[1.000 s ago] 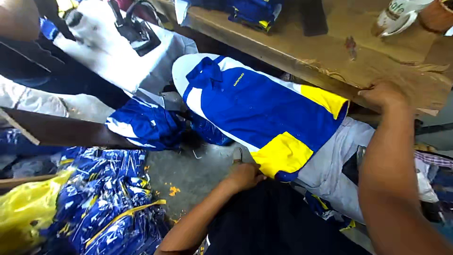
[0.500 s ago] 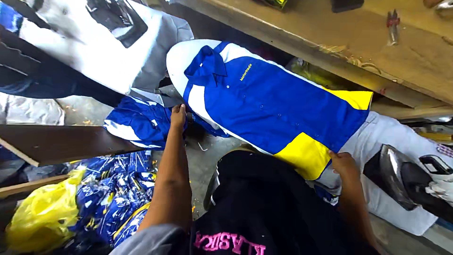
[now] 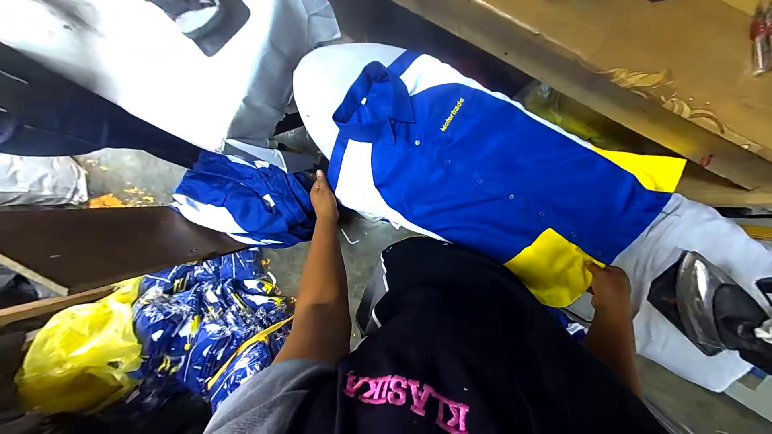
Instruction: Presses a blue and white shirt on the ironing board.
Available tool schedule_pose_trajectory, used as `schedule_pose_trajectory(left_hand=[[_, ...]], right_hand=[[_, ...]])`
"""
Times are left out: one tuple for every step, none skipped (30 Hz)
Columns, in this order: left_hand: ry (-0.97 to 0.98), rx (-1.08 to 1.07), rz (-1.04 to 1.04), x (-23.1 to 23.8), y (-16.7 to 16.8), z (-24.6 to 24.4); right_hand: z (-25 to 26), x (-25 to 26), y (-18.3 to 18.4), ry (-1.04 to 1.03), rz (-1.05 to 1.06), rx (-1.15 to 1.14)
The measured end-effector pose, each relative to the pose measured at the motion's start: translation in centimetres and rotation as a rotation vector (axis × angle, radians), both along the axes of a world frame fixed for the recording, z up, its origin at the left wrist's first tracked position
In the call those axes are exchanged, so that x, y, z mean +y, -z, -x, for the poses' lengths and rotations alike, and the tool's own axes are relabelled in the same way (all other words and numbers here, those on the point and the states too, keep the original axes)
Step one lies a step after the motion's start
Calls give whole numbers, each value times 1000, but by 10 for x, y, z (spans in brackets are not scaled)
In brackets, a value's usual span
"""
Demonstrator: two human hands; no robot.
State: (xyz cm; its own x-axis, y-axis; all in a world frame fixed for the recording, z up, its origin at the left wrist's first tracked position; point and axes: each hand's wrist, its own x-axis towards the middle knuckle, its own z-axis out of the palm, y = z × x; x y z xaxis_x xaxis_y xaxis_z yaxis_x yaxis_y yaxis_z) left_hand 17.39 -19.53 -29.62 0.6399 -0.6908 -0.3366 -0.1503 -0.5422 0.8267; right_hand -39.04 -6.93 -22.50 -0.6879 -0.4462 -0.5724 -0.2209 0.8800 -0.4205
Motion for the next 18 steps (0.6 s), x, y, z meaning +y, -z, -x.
schedule_pose_trajectory(left_hand=[[0, 1, 7, 2, 1, -2], [-1, 7, 16, 2, 2, -3], [-2, 15, 23, 3, 3, -5], [-4, 23, 31, 3, 2, -6], [-1, 24, 37, 3, 2, -6], [-2, 24, 40, 2, 2, -7], [-2, 18, 38, 2, 1, -8], [-1, 9, 35, 2, 1, -8], [3, 1, 32, 2, 2, -9], [12, 5, 30, 2, 4, -10], [32, 33, 24, 2, 4, -11], [74, 87, 10, 4, 4, -12], [136, 169, -8, 7, 3, -15], [212, 266, -35, 11, -1, -18], [277, 356, -68, 14, -7, -19], [316, 435, -98, 17, -15, -20], [339, 496, -127, 19, -22, -21], [364, 542, -151, 20, -29, -22]], right_hand=[[-1, 1, 1, 20, 11, -1], [-1, 1, 1, 48, 29, -4], [-1, 2, 1, 76, 46, -9], [0, 3, 1, 101, 61, -13], [1, 4, 2, 122, 73, -17], [2, 4, 2, 138, 77, -20], [2, 5, 2, 149, 78, -21], [1, 5, 1, 151, 76, -18], [1, 5, 1, 147, 81, -10], [1, 6, 2, 143, 92, 3], [1, 7, 3, 131, 100, 14], [2, 8, 4, 113, 102, 29], [4, 9, 4, 96, 105, 43], [6, 10, 2, 91, 117, 56], [10, 11, 1, 96, 142, 68], [13, 13, -1, 107, 175, 76], [16, 14, -2, 124, 213, 83], [18, 14, -5, 151, 251, 89]])
